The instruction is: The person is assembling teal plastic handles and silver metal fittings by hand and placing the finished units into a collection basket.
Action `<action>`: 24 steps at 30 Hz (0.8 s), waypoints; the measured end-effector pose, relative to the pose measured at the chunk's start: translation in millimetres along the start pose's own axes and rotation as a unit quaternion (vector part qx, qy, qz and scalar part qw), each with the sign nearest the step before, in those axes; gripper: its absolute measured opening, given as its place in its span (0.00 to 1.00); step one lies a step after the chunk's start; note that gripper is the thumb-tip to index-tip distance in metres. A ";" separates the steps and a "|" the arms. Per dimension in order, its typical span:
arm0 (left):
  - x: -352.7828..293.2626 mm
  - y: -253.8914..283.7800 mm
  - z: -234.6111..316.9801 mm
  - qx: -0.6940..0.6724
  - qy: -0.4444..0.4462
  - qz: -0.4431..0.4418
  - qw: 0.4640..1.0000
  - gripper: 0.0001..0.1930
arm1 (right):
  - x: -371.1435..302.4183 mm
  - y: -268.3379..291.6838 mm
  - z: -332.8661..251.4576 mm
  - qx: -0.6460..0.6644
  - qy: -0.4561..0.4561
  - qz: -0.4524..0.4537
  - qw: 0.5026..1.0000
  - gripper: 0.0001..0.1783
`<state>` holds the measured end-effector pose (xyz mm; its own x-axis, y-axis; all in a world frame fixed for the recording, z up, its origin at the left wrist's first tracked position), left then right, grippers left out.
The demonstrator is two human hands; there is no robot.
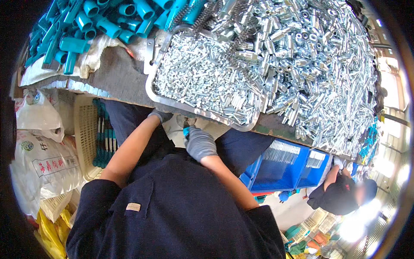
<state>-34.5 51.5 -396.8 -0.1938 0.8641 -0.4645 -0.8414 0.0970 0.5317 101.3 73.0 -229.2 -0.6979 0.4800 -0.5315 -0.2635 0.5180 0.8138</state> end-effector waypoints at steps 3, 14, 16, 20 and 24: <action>-5.2 -2.9 1.1 -0.026 -0.007 -0.013 1.000 0.38 | 20.3 -8.5 -18.3 -0.043 0.044 -0.013 0.998 0.24; -89.3 -4.0 237.3 0.114 -0.218 -0.232 0.941 0.29 | -15.5 4.6 35.0 0.269 0.036 0.198 0.942 0.28; -89.1 -0.4 230.8 0.123 -0.211 -0.238 0.940 0.29 | -15.8 5.5 25.4 0.217 0.050 0.248 0.943 0.28; -73.1 -1.2 235.5 0.136 -0.214 -0.264 0.931 0.29 | 13.2 -24.9 29.5 0.149 0.009 0.154 0.977 0.28; -88.6 -11.0 213.7 0.145 -0.219 -0.284 0.922 0.28 | 21.3 -45.9 35.3 0.145 0.000 0.075 0.987 0.27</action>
<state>99.8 79.4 -210.2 0.5113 0.7441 -0.4300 -0.5622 0.6681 0.4874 122.1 84.4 -286.2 -0.7147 0.5660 -0.4109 0.0432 0.6221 0.7818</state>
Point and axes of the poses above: each hand's wrist, its own x-axis towards the middle knuckle, its own y-axis out of the back of the hand, z = x × y, the point moved 10 cm from there along x, towards the middle knuckle, and after that the axes turned 11 degrees about -x, right-handed, at the moved point
